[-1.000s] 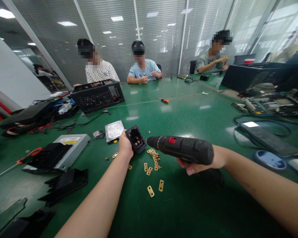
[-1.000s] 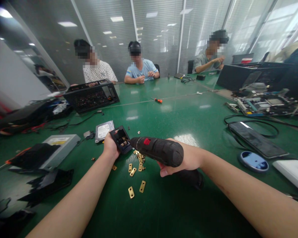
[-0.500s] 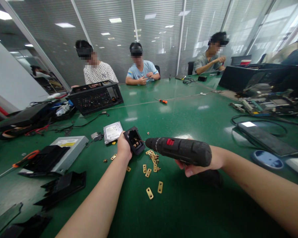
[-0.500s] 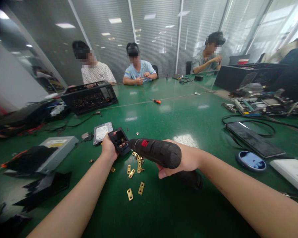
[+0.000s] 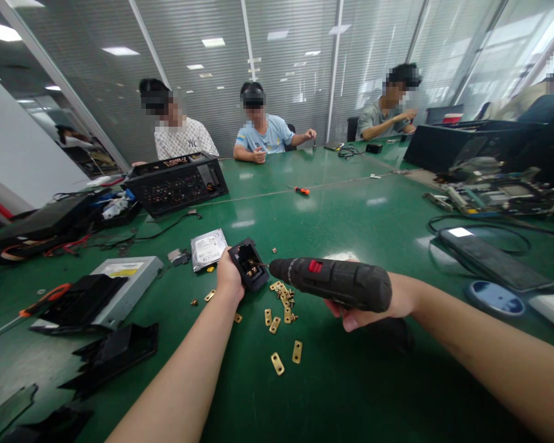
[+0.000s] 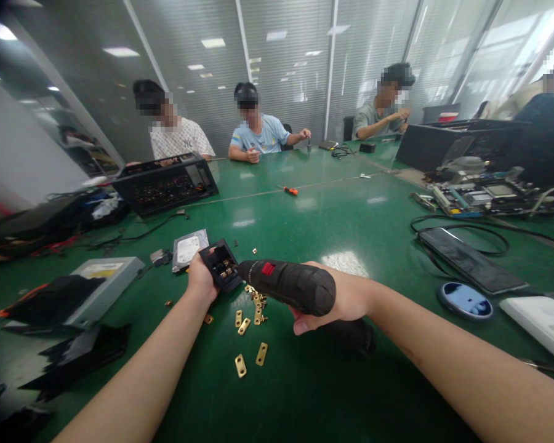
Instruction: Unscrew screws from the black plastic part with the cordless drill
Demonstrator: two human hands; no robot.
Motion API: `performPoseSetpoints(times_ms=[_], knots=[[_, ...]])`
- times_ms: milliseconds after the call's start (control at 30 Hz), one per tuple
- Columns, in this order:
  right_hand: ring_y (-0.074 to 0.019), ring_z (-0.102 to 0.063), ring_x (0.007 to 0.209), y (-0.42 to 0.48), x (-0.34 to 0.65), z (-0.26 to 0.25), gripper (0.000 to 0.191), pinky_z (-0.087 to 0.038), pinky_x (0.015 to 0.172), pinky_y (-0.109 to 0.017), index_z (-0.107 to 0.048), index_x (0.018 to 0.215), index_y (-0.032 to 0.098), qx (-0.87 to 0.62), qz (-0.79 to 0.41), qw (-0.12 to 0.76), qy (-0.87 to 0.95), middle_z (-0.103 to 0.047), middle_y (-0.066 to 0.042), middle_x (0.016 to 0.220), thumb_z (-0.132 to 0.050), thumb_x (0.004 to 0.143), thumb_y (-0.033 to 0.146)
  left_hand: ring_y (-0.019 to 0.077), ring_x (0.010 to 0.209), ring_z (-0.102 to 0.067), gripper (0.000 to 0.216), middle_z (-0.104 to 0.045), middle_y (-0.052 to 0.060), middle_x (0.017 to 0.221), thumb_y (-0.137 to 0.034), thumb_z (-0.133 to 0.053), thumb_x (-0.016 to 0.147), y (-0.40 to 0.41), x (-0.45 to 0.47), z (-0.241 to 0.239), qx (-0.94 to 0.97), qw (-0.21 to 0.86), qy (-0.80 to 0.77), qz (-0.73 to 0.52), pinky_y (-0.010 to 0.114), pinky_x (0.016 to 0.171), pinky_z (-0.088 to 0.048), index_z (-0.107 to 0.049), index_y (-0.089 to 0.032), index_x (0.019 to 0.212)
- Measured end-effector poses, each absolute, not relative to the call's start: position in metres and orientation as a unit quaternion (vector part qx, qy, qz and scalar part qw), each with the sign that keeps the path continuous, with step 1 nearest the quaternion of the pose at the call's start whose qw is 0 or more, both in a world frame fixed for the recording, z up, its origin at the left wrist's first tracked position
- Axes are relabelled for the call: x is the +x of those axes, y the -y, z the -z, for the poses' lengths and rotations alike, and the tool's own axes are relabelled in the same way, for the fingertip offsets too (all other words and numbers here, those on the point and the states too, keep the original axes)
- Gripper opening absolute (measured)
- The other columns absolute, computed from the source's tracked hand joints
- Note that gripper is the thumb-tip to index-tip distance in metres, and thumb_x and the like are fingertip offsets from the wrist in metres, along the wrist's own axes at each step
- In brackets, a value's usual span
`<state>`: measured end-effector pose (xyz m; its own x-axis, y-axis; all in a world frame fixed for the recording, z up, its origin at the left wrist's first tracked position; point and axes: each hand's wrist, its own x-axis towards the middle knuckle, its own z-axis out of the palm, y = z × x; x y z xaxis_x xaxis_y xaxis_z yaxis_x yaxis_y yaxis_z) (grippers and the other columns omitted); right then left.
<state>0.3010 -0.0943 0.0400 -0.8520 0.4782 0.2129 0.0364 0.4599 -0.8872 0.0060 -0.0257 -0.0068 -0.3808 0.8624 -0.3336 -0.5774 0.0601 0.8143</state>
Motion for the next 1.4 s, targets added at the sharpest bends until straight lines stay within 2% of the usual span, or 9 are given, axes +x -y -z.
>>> performPoseSetpoints(times_ms=[233,400,533,833,1167,1400], knots=[[-0.0173,-0.068,0.072,0.096,0.3,-0.043,0.034,-0.054,0.07,-0.03,-0.068,0.09,0.016,-0.165,-0.504,0.205,0.823,-0.07,-0.003,0.079,-0.088,0.09,0.044,0.0197,0.052,-0.057,0.014,-0.057,-0.002,0.06,-0.035,-0.059,0.086,0.025,0.005,0.008,0.153,0.54,-0.488,-0.669,0.03,0.056,-0.055,-0.06,-0.023,0.077],[-0.0143,-0.065,0.068,0.096,0.3,-0.042,0.041,-0.054,0.066,-0.027,-0.067,0.089,0.016,-0.167,-0.517,0.221,0.81,-0.068,0.0,0.076,-0.092,0.085,0.048,0.021,0.054,-0.058,0.016,-0.058,0.0,0.062,-0.036,-0.058,0.086,0.026,0.005,0.007,0.152,0.544,-0.498,-0.658,0.031,0.056,-0.054,-0.061,-0.023,0.078],[-0.0141,-0.066,0.071,0.096,0.3,-0.043,0.034,-0.054,0.067,-0.027,-0.07,0.092,0.016,-0.163,-0.505,0.211,0.821,-0.07,-0.001,0.079,-0.089,0.089,0.044,0.0215,0.055,-0.059,0.018,-0.06,0.001,0.063,-0.036,-0.056,0.087,0.026,0.006,0.007,0.153,0.537,-0.5,-0.662,0.031,0.055,-0.053,-0.061,-0.022,0.077],[-0.015,-0.066,0.068,0.096,0.299,-0.047,0.036,-0.053,0.066,-0.027,-0.066,0.085,0.016,-0.169,-0.51,0.209,0.817,-0.069,-0.002,0.076,-0.088,0.088,0.044,0.0224,0.053,-0.06,0.016,-0.058,0.0,0.06,-0.034,-0.054,0.087,0.027,0.007,0.004,0.153,0.534,-0.503,-0.663,0.031,0.053,-0.053,-0.059,-0.023,0.076],[-0.0158,-0.067,0.071,0.097,0.298,-0.052,0.032,-0.053,0.069,-0.028,-0.066,0.086,0.017,-0.176,-0.488,0.201,0.831,-0.068,-0.001,0.077,-0.086,0.088,0.041,0.0198,0.053,-0.058,0.015,-0.058,-0.001,0.061,-0.034,-0.056,0.087,0.028,0.007,0.002,0.146,0.532,-0.51,-0.66,0.031,0.057,-0.056,-0.062,-0.022,0.079],[-0.0155,-0.067,0.071,0.099,0.298,-0.051,0.031,-0.054,0.07,-0.028,-0.066,0.086,0.018,-0.183,-0.518,0.203,0.811,-0.069,-0.001,0.076,-0.089,0.087,0.039,0.019,0.051,-0.057,0.014,-0.057,-0.001,0.059,-0.033,-0.056,0.085,0.028,0.007,0.002,0.147,0.531,-0.512,-0.659,0.029,0.053,-0.054,-0.061,-0.022,0.077]])
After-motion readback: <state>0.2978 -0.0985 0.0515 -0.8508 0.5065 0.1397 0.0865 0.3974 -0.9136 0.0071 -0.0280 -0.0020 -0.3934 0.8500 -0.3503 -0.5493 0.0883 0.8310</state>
